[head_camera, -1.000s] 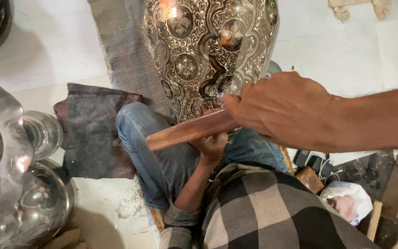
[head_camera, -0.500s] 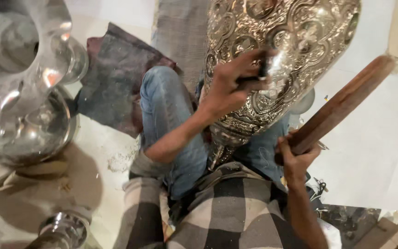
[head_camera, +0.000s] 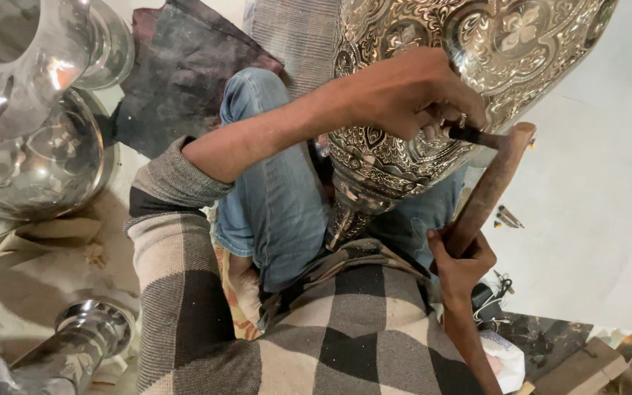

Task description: The person sits on the floor with a large ornate brass vessel held between their legs and decorates its surface by hand. They hold a small punch against the embossed metal patterns and strike it with a wooden mallet, repositioning the punch repeatedly to work different areas of the design.

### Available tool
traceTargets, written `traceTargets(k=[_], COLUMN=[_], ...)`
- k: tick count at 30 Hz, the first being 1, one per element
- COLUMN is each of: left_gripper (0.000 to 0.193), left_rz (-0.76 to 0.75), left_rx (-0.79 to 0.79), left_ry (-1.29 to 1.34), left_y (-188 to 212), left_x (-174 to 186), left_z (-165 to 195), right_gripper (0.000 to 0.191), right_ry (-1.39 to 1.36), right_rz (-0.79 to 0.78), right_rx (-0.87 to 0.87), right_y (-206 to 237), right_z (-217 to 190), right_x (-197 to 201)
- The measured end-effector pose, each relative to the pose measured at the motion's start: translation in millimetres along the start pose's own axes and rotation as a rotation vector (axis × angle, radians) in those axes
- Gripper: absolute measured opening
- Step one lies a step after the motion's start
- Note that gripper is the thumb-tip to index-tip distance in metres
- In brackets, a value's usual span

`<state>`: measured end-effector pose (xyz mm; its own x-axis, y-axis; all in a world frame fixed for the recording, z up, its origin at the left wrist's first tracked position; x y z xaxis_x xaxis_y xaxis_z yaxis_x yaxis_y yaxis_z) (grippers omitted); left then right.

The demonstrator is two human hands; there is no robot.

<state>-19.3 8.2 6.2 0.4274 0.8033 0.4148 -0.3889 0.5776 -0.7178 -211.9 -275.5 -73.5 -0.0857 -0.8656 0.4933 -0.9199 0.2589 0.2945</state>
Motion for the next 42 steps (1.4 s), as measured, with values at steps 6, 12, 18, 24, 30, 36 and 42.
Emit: traceTargets(k=[6, 12, 18, 24, 30, 36, 42], left_gripper=[0.047, 0.050, 0.050, 0.047, 0.040, 0.030, 0.030], left_rz=[-0.078, -0.091, -0.084, -0.127, -0.230, -0.358, -0.385], left_rx=[-0.038, -0.123, -0.174, -0.235, -0.242, -0.232, -0.252], left_ry=[0.072, 0.024, 0.010, 0.016, 0.043, 0.117, 0.124], left_y=[-7.4, -12.6, -16.0, -26.8, -31.3, -36.5, -36.1], left_x=[-2.0, -5.6, -9.2, -14.8, -24.5, -25.6, -29.3], left_z=[-4.3, -6.0, -7.5, -15.7, -21.2, -27.5, -27.6], right_gripper=[0.021, 0.026, 0.022, 0.021, 0.030, 0.021, 0.022], right_ry=[-0.025, -0.318, -0.055, -0.148, -0.118, -0.131, -0.127], right_rz=[-0.005, 0.037, 0.219, 0.154, 0.215, 0.231, 0.243], right_rx=[0.101, 0.297, 0.172, 0.190, 0.332, 0.310, 0.397], right_y=[-7.7, -5.2, -17.6, -35.2, -39.4, -38.6, -41.8], right_z=[-33.0, -51.6, -52.3, -25.2, -9.9, -6.5, -4.7], right_x=[3.8, 14.7, 15.7, 25.2, 24.0, 15.8, 11.5])
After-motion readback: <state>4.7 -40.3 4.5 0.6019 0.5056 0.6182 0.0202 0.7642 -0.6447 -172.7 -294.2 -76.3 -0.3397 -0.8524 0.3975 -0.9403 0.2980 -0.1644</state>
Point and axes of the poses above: each hand's wrist, its own y-axis away from the middle knuckle, its own x-axis out of the back of the hand, z = x × y, the point moved 4 cm from there along -y, towards the middle knuckle, and after that the axes turned 10 degrees about -x, right-handed, at the moved point
